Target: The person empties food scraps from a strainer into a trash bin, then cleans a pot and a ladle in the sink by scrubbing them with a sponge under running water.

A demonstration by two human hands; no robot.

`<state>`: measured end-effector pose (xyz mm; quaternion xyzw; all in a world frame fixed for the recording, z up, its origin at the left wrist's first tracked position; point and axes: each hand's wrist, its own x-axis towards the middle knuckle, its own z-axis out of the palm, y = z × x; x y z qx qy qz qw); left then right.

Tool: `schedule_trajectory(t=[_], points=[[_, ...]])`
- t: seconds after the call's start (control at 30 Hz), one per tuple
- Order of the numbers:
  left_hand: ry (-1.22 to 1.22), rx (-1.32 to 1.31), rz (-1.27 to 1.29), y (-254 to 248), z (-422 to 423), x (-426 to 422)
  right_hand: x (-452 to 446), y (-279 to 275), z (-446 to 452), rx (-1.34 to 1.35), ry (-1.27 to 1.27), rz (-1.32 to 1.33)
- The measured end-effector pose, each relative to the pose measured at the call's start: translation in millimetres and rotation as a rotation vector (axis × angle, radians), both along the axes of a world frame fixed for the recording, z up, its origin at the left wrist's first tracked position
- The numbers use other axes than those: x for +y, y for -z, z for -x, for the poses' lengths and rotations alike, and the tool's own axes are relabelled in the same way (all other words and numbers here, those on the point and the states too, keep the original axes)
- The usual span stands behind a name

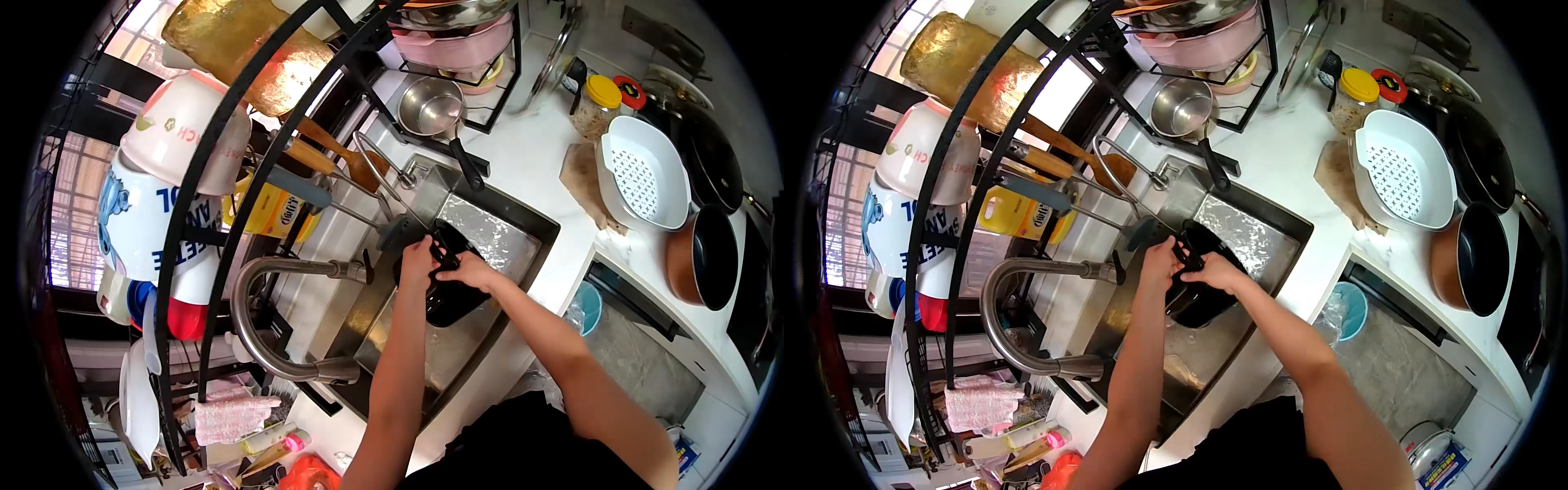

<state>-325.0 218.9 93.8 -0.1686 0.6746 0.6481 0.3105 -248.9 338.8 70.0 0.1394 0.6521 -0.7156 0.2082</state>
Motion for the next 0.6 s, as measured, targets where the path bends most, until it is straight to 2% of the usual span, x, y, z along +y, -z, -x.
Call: schedule_trajectory(t=[0.07, 0.13, 0.2, 0.27, 0.3, 0.33, 0.37, 0.4, 0.43, 0.47, 0.53, 0.6], points=[[0.038, -0.038, 0.007, 7, 15, 2, 5, 25, 18, 0.023, -0.037, -0.11], [-0.037, -0.137, 0.046, 19, 26, 3, 11, 39, 31, 0.119, -0.098, -0.312], [-0.039, -0.165, 0.04, 28, 32, 1, 21, 35, 42, 0.1, -0.271, -0.444], [-0.061, -0.137, 0.009, 36, 35, -2, 22, 38, 57, 0.212, -0.41, -0.64], [-0.046, -0.128, -0.002, 41, 39, -2, 25, 19, 63, 0.266, -0.474, -0.752], [-0.037, -0.123, -0.012, 45, 42, -2, 24, 7, 72, 0.264, -0.398, -0.843], [-0.022, -0.12, 0.005, 39, 41, 1, 22, -20, 76, 0.24, -0.234, -0.832], [-0.007, -0.11, -0.007, 33, 41, 4, 20, -15, 91, 0.404, -0.178, -0.847], [-0.017, -0.109, -0.006, 26, 41, 9, 20, -12, 108, 0.417, -0.136, -0.783], [-0.024, -0.108, -0.008, 20, 41, 14, 21, -31, 116, 0.34, -0.215, -0.739], [-0.009, -0.092, -0.003, 21, 43, 17, 10, -41, 132, 0.348, -0.283, -0.774], [-0.002, -0.081, 0.004, 25, 44, 17, 12, -74, 124, 0.345, -0.3, -0.788]])
